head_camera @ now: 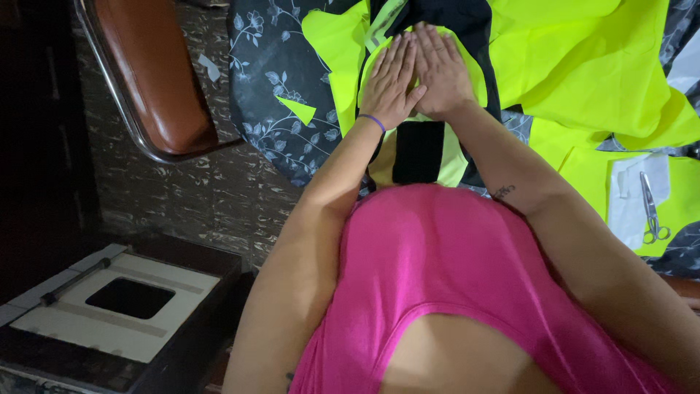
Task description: The person positions pieces of neon yellow and black fabric on a surface and uses shears to cut along the edges of the yellow fabric.
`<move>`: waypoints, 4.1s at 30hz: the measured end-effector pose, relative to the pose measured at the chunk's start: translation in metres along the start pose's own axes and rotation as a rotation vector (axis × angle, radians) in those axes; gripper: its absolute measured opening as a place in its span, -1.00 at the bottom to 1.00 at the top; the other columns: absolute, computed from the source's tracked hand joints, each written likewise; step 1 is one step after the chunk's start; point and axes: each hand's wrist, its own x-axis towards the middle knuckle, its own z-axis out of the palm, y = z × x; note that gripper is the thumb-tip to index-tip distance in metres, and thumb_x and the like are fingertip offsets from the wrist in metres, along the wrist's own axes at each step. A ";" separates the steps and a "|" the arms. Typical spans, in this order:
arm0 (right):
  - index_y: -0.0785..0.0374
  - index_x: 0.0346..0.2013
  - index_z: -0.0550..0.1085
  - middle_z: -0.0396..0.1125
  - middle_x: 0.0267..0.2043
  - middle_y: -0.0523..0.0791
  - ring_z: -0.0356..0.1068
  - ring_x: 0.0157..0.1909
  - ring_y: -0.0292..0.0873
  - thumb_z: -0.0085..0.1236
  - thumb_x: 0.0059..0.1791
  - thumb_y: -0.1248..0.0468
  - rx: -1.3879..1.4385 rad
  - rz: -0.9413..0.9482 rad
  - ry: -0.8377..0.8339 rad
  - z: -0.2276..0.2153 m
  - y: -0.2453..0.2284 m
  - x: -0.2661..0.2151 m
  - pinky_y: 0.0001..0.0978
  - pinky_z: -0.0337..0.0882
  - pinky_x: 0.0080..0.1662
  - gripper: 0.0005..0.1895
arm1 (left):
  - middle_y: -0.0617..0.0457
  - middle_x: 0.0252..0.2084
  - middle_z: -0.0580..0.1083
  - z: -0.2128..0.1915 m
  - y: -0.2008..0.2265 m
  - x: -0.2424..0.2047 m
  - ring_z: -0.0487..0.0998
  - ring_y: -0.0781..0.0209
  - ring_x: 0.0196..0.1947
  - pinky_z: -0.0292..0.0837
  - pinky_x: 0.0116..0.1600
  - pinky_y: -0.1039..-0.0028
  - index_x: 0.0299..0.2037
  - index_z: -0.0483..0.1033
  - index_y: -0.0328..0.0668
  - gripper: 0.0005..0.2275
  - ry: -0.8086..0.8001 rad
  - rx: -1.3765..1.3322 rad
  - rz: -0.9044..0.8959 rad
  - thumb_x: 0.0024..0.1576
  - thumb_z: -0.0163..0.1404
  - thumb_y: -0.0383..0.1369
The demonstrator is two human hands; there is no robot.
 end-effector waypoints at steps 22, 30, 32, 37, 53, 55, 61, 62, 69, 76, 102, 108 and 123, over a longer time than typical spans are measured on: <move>0.38 0.69 -0.17 -0.34 0.76 0.11 -0.46 0.73 0.13 -0.62 -0.18 -0.84 0.073 0.189 0.098 -0.010 0.021 -0.019 0.17 -0.51 0.57 0.57 | 0.28 0.65 0.15 0.023 -0.033 0.011 0.16 0.11 0.59 0.24 0.44 0.14 0.65 -0.14 0.18 -0.26 0.154 -0.066 -0.003 0.41 -0.08 0.21; 0.42 0.69 -0.13 -0.32 0.75 0.13 -0.47 0.72 0.16 -0.74 -0.21 -0.89 0.054 0.187 0.119 0.000 0.034 -0.028 0.18 -0.51 0.56 0.65 | 0.04 0.48 0.43 0.025 -0.051 0.034 0.35 -0.10 0.38 0.47 0.12 0.05 0.63 -0.38 0.08 0.29 0.152 -0.185 0.027 -0.02 0.49 0.25; 0.41 0.69 -0.16 -0.35 0.75 0.11 -0.49 0.73 0.15 -0.76 -0.20 -0.87 0.059 0.199 0.103 -0.005 0.033 -0.032 0.17 -0.51 0.57 0.62 | 0.02 0.51 0.41 0.026 -0.052 0.037 0.36 -0.12 0.39 0.48 0.10 0.08 0.63 -0.38 0.10 0.30 0.142 -0.191 0.021 -0.03 0.51 0.25; 0.42 0.67 -0.22 -0.40 0.75 0.13 -0.49 0.72 0.16 -0.63 -0.11 -0.75 0.055 0.240 0.076 -0.010 0.033 -0.045 0.18 -0.44 0.58 0.48 | 0.04 0.52 0.40 0.025 -0.052 0.039 0.34 -0.14 0.42 0.45 0.11 0.04 0.62 -0.38 0.14 0.33 0.120 -0.245 0.002 -0.08 0.57 0.20; 0.52 0.65 -0.09 -0.30 0.72 0.22 -0.39 0.71 0.28 -0.56 0.06 -0.62 0.058 0.150 0.258 0.014 0.010 -0.109 0.32 -0.28 0.57 0.33 | -0.08 0.64 0.18 0.007 -0.015 0.014 0.14 -0.19 0.61 0.01 0.66 0.08 0.62 -0.14 -0.13 -0.03 0.171 -0.246 0.038 0.27 0.35 0.08; 0.49 0.65 -0.11 -0.27 0.72 0.22 -0.36 0.71 0.29 -0.54 0.08 -0.59 0.056 0.118 0.258 0.020 0.004 -0.118 0.32 -0.24 0.57 0.28 | -0.06 0.64 0.16 -0.017 0.005 0.004 0.09 -0.12 0.62 -0.06 0.67 0.09 0.61 -0.05 -0.16 -0.19 0.149 -0.184 0.094 0.37 0.25 -0.02; 0.55 0.63 0.05 -0.16 0.70 0.25 -0.28 0.70 0.27 -0.51 0.10 -0.57 0.066 0.062 0.292 0.045 0.008 -0.148 0.34 -0.30 0.54 0.28 | -0.08 0.67 -0.06 -0.038 0.044 -0.003 -0.23 -0.06 0.65 -0.39 0.65 -0.16 0.62 0.10 -0.23 -0.44 0.055 -0.101 0.213 0.48 -0.01 -0.21; 0.55 0.64 0.05 -0.17 0.71 0.25 -0.30 0.71 0.27 -0.48 0.10 -0.57 0.068 0.083 0.264 0.047 0.009 -0.155 0.34 -0.32 0.54 0.28 | -0.07 0.68 -0.16 -0.040 0.048 -0.003 -0.32 -0.05 0.66 -0.43 0.66 -0.08 0.65 -0.02 -0.16 -0.43 -0.055 -0.097 0.177 0.53 -0.12 -0.15; 0.58 0.53 0.22 -0.05 0.66 0.28 -0.12 0.66 0.34 -0.12 0.12 -0.39 0.115 0.198 0.290 0.045 0.023 -0.230 0.43 -0.05 0.47 0.10 | -0.04 0.69 -0.33 -0.036 0.055 -0.005 -0.45 -0.03 0.66 -0.53 0.68 -0.06 0.71 -0.12 -0.05 -0.43 -0.143 -0.108 0.139 0.59 -0.22 -0.06; 0.55 0.27 0.48 0.34 0.39 0.29 0.31 0.35 0.36 0.49 0.13 0.13 0.149 0.393 0.659 0.076 0.083 -0.349 0.19 0.27 0.33 -0.38 | -0.05 0.70 -0.34 -0.036 0.074 -0.042 -0.44 -0.05 0.67 -0.55 0.67 -0.07 0.70 -0.17 0.00 -0.33 -0.204 -0.083 0.221 0.53 -0.21 0.11; 0.29 0.11 0.73 0.60 0.15 0.06 0.45 0.01 0.24 0.26 0.04 0.43 -0.093 0.728 0.590 0.161 0.203 -0.526 0.01 0.40 0.08 -0.65 | -0.02 0.67 -0.14 -0.015 0.090 -0.054 -0.29 -0.11 0.64 -0.31 0.64 -0.16 0.62 0.17 -0.02 -0.45 -0.056 -0.095 0.240 0.45 0.04 -0.19; 0.34 0.23 0.69 0.50 0.08 0.09 0.38 -0.03 0.23 0.06 0.05 0.46 -0.113 0.833 0.505 0.172 0.230 -0.547 -0.02 0.40 0.02 -0.52 | -0.06 0.67 -0.14 -0.021 0.098 -0.054 -0.29 -0.13 0.64 -0.28 0.63 -0.14 0.61 0.15 -0.04 -0.47 -0.089 -0.060 0.199 0.46 -0.02 -0.23; 0.30 0.20 0.45 0.52 0.03 0.21 0.58 -0.04 0.35 0.32 -0.12 0.28 -0.102 0.895 -0.034 0.138 0.288 -0.520 0.15 0.57 -0.13 -0.41 | -0.08 0.65 -0.07 -0.002 0.108 -0.052 -0.18 -0.11 0.64 -0.18 0.64 -0.07 0.54 0.23 -0.24 -0.47 -0.011 -0.093 0.115 0.42 0.09 -0.26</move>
